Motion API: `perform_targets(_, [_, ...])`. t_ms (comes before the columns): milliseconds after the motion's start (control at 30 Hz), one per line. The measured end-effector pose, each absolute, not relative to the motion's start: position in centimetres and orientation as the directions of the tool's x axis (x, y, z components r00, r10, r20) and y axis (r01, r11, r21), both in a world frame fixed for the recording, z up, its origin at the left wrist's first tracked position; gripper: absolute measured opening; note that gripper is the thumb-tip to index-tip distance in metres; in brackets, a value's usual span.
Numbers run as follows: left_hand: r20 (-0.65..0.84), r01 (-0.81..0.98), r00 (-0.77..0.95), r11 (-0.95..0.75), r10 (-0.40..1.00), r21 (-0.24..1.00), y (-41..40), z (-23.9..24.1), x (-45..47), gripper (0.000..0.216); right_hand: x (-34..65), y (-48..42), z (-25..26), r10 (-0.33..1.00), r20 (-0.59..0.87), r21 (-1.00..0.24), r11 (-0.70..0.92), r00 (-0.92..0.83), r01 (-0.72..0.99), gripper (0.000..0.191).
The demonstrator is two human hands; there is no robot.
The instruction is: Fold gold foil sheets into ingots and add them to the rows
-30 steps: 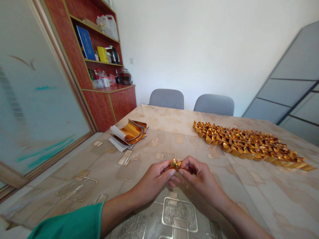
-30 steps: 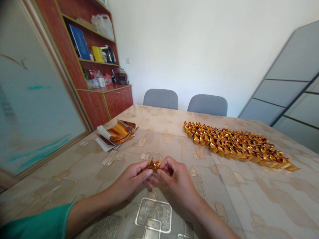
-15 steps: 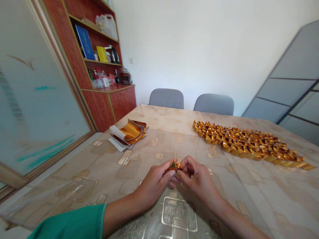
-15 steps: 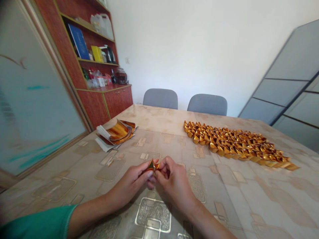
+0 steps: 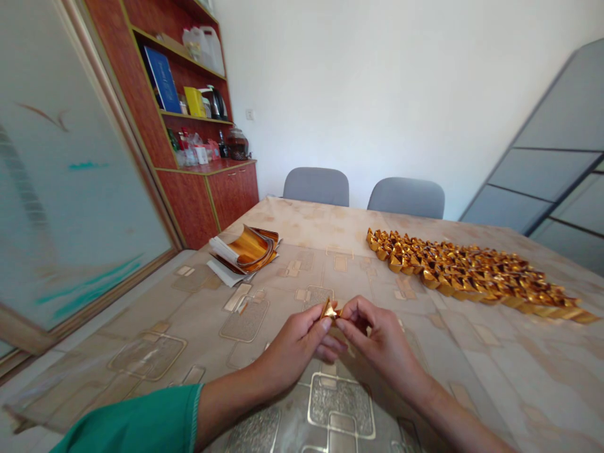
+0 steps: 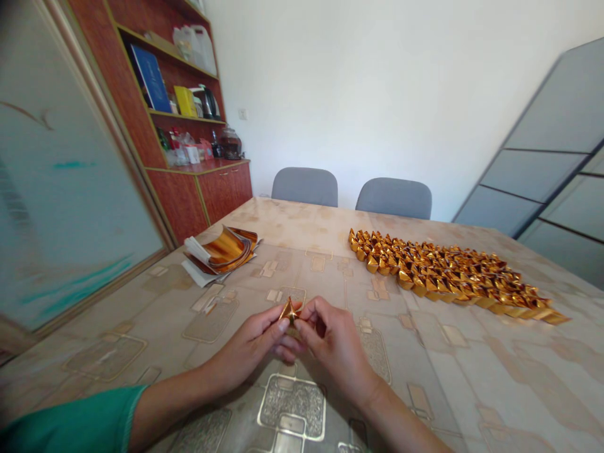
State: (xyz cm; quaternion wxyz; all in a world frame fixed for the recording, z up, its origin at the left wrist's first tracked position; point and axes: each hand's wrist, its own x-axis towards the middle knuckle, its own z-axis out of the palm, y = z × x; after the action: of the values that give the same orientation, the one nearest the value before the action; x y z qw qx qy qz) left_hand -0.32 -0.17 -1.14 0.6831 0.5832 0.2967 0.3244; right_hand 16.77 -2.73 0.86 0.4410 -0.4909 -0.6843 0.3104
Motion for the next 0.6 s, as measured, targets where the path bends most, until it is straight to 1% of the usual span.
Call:
perform_targets(100, [-0.040, -0.102, 0.613, 0.129, 0.789, 0.986, -0.37, -1.16, -0.15, 0.041, 16.76, -2.67, 0.67, 0.951, 0.296, -0.866, 0.308, -0.092, 0.393, 0.016])
perform_targets(267, [-0.036, -0.094, 0.618, 0.118, 0.786, 0.989, -0.44, -1.18, -0.11, 0.043, 16.54, -2.83, 0.29, 0.949, 0.293, -0.875, 0.316, -0.119, 0.366, 0.018])
perform_targets(333, [-0.042, -0.100, 0.605, 0.129, 0.795, 0.987, -0.27, -1.17, -0.16, 0.047, 16.54, -2.82, 0.45, 0.954, 0.276, -0.917, 0.298, -0.119, 0.265, 0.018])
perform_targets(400, [-0.034, -0.138, 0.563, 0.135, 0.826, 0.981, -0.03, -1.10, -0.23, 0.052, 16.65, -2.68, 0.71, 0.970, 0.231, -0.967, 0.238, -0.080, 0.095, 0.022])
perform_targets(500, [0.043, -0.198, 0.474, 0.059, 0.880, 0.978, 0.22, -0.91, -0.37, 0.055, 16.92, -2.39, 0.81, 0.998, 0.061, -0.987, 0.058, -0.014, -0.148, 0.031])
perform_targets(533, [0.079, -0.199, 0.450, 0.014, 0.889, 0.980, 0.23, -0.85, -0.42, 0.053, 16.96, -2.33, 0.72, 1.000, 0.004, -0.982, 0.002, -0.013, -0.191, 0.034])
perform_targets(600, [0.143, -0.184, 0.422, -0.070, 0.895, 0.980, 0.13, -0.79, -0.48, 0.048, 16.91, -2.32, 0.43, 0.994, -0.077, -0.962, -0.095, -0.081, -0.256, 0.036])
